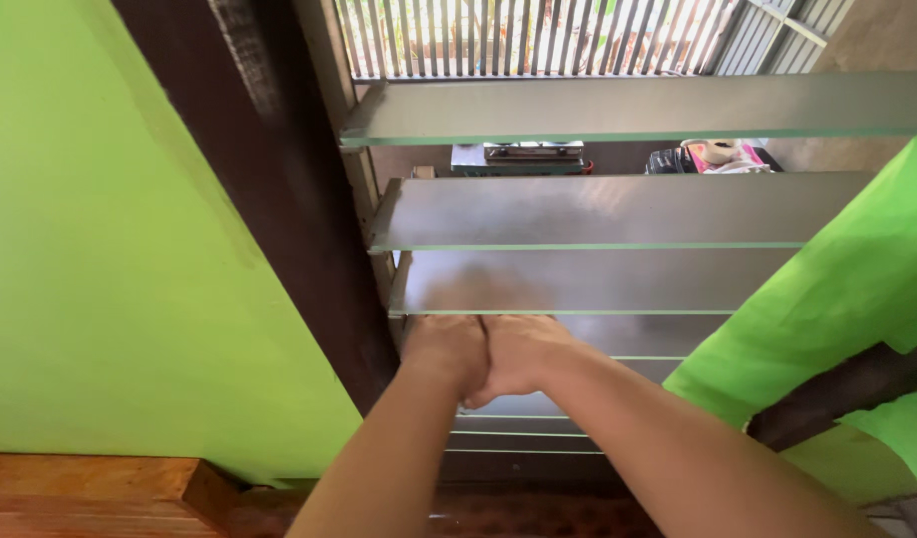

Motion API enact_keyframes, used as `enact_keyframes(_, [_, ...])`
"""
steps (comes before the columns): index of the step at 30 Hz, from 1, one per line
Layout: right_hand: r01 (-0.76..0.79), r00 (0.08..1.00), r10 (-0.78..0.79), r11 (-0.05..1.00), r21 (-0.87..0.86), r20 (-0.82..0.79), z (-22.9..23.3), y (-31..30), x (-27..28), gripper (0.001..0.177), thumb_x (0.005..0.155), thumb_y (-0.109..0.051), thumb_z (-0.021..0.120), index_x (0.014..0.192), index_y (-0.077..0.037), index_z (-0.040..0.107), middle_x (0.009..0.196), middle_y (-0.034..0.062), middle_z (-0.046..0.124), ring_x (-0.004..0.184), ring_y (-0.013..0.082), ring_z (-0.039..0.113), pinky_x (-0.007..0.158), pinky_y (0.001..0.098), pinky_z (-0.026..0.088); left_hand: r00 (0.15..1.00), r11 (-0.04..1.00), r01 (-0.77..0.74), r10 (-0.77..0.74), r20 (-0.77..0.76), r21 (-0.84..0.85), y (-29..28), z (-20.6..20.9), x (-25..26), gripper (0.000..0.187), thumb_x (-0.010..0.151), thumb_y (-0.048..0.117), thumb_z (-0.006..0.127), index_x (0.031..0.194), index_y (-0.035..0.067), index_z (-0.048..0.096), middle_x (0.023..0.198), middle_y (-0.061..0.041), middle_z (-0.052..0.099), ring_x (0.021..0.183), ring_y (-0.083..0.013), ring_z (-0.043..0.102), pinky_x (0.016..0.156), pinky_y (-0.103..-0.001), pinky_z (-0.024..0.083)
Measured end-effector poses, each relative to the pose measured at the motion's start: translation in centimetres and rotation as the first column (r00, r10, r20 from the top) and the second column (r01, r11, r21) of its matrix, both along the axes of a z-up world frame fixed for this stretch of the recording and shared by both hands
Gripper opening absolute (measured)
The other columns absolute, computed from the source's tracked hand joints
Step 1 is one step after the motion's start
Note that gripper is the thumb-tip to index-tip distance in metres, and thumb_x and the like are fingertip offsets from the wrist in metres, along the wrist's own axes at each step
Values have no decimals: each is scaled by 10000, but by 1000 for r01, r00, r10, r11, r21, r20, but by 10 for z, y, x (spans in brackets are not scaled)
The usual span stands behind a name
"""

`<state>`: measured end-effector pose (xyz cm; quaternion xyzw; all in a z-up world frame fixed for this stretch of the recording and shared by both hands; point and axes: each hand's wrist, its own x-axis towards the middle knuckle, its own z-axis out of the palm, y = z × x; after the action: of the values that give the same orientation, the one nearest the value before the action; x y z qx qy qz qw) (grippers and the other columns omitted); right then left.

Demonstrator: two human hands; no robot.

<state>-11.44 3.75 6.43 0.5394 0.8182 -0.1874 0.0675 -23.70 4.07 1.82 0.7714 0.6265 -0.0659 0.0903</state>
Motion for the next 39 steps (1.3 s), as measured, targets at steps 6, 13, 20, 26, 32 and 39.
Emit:
enact_keyframes(6, [-96,995,98,994,60,-27,-6,0,-11,1017,526,-584,869,1359,-112,526,1342,91,661,1273,285,595,1091,417,457,1000,972,-26,24,12,233,-4,-15,-15,460,880,181,603,1285,-36,585,1323,-222,616,1314,-368,520,1128,-462,366])
enact_keyframes(13, [-218,970,241,919,328,-31,-35,-11,-2,1123,640,-580,854,1454,24,371,1471,219,485,1399,361,429,1178,545,271,987,827,-81,-13,163,556,-27,-47,-17,477,947,166,472,1356,-77,500,1405,-254,561,1368,-368,474,1181,-465,305])
enact_keyframes(20, [-365,926,373,856,367,53,-42,-32,18,1239,641,-593,839,1515,56,249,1615,215,278,1515,368,220,1201,556,141,989,849,-108,39,142,518,-53,-56,-3,674,862,183,481,1458,-88,318,1562,-277,384,1473,-396,323,1160,-494,227])
enact_keyframes(26, [-249,965,229,953,173,129,-50,-11,32,1126,775,-568,754,1570,15,210,1621,169,294,1508,317,251,1217,536,182,996,972,-88,86,17,218,-26,-45,22,756,881,245,525,1497,-90,243,1599,-278,291,1492,-407,205,1218,-521,123])
enact_keyframes(32, [-129,990,109,963,236,94,-55,5,87,835,825,-419,714,1507,-67,385,1568,150,417,1460,299,377,1194,481,275,962,951,-78,-6,272,298,1,-56,80,610,884,238,538,1434,-12,459,1543,-248,408,1483,-437,271,1205,-562,133])
enact_keyframes(39, [44,954,-102,978,205,282,-51,5,206,968,790,-521,741,1536,-83,310,1571,117,410,1473,289,342,1232,447,247,882,927,-43,-140,449,374,19,-65,211,479,906,208,505,1332,13,603,1409,-224,571,1383,-388,444,1167,-536,264])
